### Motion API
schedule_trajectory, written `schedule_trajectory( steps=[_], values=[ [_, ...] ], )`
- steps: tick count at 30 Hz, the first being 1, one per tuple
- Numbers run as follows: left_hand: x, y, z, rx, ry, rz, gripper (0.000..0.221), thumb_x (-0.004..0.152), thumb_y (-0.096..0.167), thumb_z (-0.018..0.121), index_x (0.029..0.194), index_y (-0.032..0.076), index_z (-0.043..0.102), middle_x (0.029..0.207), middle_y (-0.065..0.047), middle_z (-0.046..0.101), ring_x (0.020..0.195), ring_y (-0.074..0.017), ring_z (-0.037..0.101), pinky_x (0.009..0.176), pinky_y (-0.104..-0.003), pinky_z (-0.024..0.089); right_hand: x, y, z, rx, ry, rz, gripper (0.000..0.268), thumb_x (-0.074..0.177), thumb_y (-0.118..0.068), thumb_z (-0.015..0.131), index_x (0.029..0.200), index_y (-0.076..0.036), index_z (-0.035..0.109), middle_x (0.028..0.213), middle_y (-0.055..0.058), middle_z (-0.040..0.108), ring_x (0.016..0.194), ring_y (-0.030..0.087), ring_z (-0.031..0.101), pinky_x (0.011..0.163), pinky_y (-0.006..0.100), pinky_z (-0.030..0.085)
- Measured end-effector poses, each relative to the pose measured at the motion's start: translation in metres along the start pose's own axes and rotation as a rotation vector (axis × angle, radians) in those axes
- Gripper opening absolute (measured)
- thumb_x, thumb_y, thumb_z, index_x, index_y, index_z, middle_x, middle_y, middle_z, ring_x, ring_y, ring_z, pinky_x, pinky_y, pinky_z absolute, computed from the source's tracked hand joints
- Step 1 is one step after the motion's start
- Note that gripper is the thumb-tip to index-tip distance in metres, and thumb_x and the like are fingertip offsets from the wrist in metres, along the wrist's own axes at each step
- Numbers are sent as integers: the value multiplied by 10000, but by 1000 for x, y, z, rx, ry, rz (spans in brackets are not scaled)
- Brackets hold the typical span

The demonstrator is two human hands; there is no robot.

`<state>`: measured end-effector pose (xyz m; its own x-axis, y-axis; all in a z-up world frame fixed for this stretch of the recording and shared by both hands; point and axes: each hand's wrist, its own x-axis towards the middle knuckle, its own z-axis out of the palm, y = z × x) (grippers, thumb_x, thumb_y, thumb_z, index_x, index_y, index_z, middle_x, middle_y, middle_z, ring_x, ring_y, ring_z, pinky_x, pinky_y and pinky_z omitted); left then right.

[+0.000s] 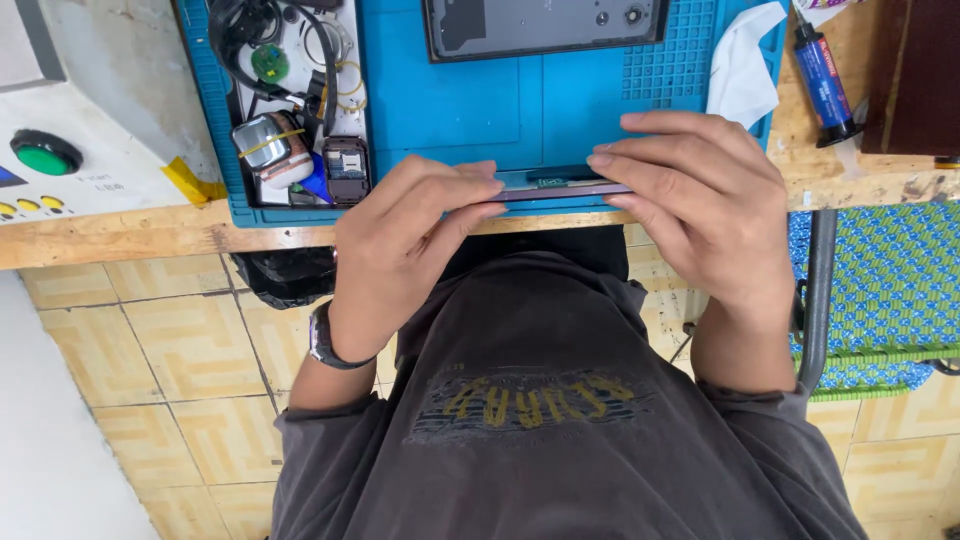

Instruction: Disassembling, cleaning, and reassembling components of a smartphone on a repair bench

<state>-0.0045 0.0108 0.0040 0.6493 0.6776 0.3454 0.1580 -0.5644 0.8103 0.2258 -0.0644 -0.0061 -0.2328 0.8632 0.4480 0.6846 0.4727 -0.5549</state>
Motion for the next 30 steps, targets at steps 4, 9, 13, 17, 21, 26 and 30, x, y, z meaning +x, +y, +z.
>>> schedule_trajectory(
  steps=[4,9,13,17,21,26,30],
  values=[
    [4,-2,2,22,-75,9,354,907,96,724,1203,20,545,1197,-147,566,1180,-329,595,1082,-431,512,1,2,1,59,-7,1,191,956,-46,578,1072,90,645,1074,233,644,1023,399,630,910,459,534],
    [7,-7,25,-12,-28,48,289,879,92,721,1127,24,589,1111,-128,607,1124,-316,606,1039,-427,515,0,4,2,40,6,8,184,958,-66,585,1054,72,660,1059,205,662,1004,388,644,880,442,531],
    [9,-5,30,-59,20,22,167,883,-33,670,1043,-1,633,1048,-145,647,1100,-314,623,1048,-448,503,0,7,1,8,24,-6,188,951,-92,610,1065,43,675,1057,169,679,1030,373,639,879,427,515],
    [12,1,28,-69,-13,-19,134,882,-25,655,1011,1,632,1016,-139,652,1108,-343,621,1051,-457,484,-10,11,-6,-13,24,18,333,919,-177,697,1165,35,624,1140,169,654,1093,369,608,922,431,500],
    [13,-2,30,-56,10,24,163,849,-65,685,992,-15,624,990,-161,658,1071,-375,633,1003,-460,536,-22,14,-12,80,92,113,388,876,-126,746,1168,74,588,1129,235,628,1093,400,601,966,456,502],
    [13,-5,32,-43,28,36,173,856,-58,683,1002,3,611,985,-153,662,1055,-370,645,983,-452,559,-23,15,-14,141,125,89,316,886,-92,723,1129,56,585,1119,217,635,1060,388,624,950,455,504],
    [13,-4,32,-23,39,30,151,853,-34,685,984,5,619,973,-148,667,1043,-369,649,966,-432,548,-16,13,-12,138,115,58,257,901,-133,669,1081,44,625,1096,200,643,1022,366,620,917,438,496]
  ],
)
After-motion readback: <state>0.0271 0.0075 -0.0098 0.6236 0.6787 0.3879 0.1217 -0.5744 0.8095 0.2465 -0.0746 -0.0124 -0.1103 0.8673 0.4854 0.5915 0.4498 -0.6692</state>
